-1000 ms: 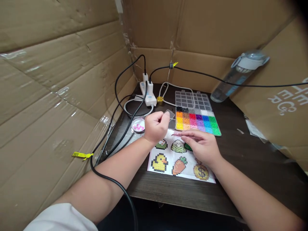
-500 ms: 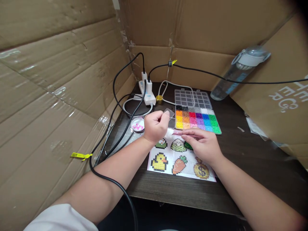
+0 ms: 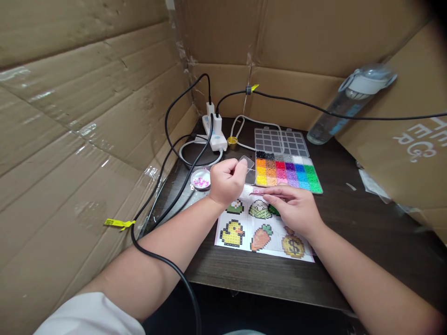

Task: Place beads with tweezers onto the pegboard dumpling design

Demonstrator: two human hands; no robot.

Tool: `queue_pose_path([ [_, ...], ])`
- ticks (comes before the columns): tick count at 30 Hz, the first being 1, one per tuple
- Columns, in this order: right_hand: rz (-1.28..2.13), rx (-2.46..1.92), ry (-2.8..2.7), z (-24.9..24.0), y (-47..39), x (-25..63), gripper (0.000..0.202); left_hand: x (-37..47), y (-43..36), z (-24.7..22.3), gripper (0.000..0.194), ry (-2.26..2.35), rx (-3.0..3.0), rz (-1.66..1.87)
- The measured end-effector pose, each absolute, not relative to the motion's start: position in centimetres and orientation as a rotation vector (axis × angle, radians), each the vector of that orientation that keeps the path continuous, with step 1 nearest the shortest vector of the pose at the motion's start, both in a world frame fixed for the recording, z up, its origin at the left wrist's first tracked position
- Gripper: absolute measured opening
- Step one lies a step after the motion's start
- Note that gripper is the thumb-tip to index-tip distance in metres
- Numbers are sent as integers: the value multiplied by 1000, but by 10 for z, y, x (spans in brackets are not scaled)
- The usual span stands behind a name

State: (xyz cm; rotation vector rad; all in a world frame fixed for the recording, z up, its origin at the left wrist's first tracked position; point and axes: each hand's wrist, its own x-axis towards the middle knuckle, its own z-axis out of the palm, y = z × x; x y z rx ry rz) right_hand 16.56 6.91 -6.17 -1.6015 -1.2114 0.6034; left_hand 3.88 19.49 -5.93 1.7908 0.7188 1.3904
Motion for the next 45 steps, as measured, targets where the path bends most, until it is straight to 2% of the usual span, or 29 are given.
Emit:
queue_pose_path([
  [35,618,-1585,-1141,-57,69,165,9,39,194,-58,49,708,1797,1391],
  [45,347,-1589,-974,-34,45,205,12,39,198,-59,49,731,1810,1419],
])
